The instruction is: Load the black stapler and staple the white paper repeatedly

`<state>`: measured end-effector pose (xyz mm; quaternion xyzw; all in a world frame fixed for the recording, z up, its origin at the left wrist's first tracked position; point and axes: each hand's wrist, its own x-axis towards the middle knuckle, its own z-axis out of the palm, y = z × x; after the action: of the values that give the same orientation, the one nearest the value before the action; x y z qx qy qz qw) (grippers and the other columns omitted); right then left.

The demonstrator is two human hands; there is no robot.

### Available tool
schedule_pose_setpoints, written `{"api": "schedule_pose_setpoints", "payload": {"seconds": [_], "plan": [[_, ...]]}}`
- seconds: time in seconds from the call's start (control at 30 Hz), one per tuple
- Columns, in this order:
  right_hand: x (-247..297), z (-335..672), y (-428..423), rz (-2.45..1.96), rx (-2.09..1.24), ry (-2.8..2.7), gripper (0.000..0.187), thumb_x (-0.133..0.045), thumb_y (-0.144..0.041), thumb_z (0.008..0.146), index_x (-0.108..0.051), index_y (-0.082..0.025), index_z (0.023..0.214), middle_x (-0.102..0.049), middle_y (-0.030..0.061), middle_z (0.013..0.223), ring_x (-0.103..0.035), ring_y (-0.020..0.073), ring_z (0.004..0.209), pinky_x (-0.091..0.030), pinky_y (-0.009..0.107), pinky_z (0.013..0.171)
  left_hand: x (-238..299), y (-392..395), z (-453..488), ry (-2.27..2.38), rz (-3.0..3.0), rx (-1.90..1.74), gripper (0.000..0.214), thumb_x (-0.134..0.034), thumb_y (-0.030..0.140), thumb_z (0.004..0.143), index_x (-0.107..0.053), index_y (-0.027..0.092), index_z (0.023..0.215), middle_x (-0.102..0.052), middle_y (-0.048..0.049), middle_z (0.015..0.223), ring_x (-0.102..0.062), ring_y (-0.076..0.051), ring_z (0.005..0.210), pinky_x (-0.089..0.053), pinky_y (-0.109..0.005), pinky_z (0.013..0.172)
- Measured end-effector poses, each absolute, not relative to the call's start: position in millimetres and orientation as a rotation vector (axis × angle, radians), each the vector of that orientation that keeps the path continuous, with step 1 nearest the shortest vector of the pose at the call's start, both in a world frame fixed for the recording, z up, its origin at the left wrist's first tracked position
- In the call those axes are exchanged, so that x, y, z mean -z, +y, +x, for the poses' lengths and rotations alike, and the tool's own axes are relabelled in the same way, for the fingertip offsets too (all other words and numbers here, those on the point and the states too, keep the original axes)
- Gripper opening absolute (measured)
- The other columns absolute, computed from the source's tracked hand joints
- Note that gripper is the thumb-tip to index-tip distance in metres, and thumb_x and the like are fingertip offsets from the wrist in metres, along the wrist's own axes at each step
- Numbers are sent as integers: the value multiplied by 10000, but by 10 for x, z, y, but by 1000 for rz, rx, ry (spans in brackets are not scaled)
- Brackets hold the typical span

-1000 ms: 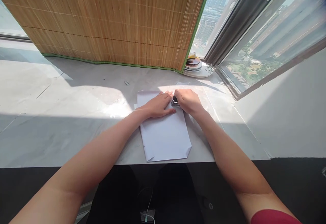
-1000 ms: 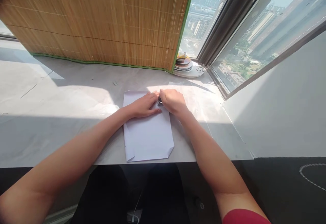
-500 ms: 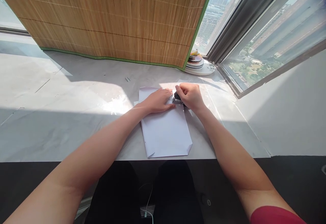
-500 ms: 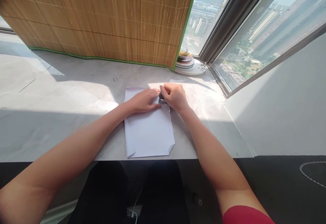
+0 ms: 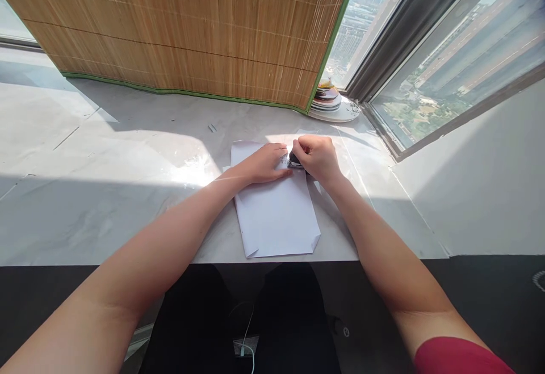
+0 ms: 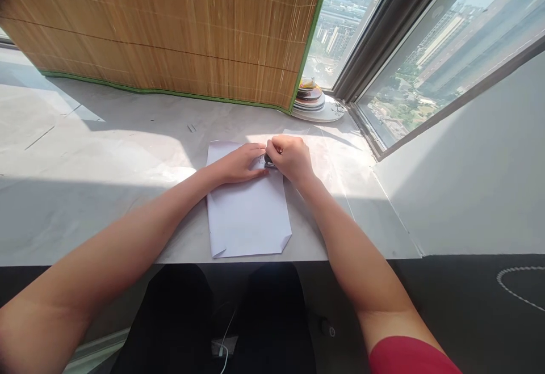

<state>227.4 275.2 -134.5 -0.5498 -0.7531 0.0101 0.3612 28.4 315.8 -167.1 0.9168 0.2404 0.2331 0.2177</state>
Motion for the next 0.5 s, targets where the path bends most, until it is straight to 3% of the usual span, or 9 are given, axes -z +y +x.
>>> {"api": "schedule_pose_setpoints", "payload": {"seconds": [0.5], "plan": [[1357, 2254, 2738, -1470, -18, -1941, 448, -571, -322, 968, -304, -233, 619, -439, -4, 607, -344, 157, 628, -248, 337, 613, 1649, 3153, 286, 705, 2531, -612, 402, -653, 496, 988, -722, 214, 1265, -685, -145, 1462, -608, -335, 1371, -475, -502, 1197]]}}
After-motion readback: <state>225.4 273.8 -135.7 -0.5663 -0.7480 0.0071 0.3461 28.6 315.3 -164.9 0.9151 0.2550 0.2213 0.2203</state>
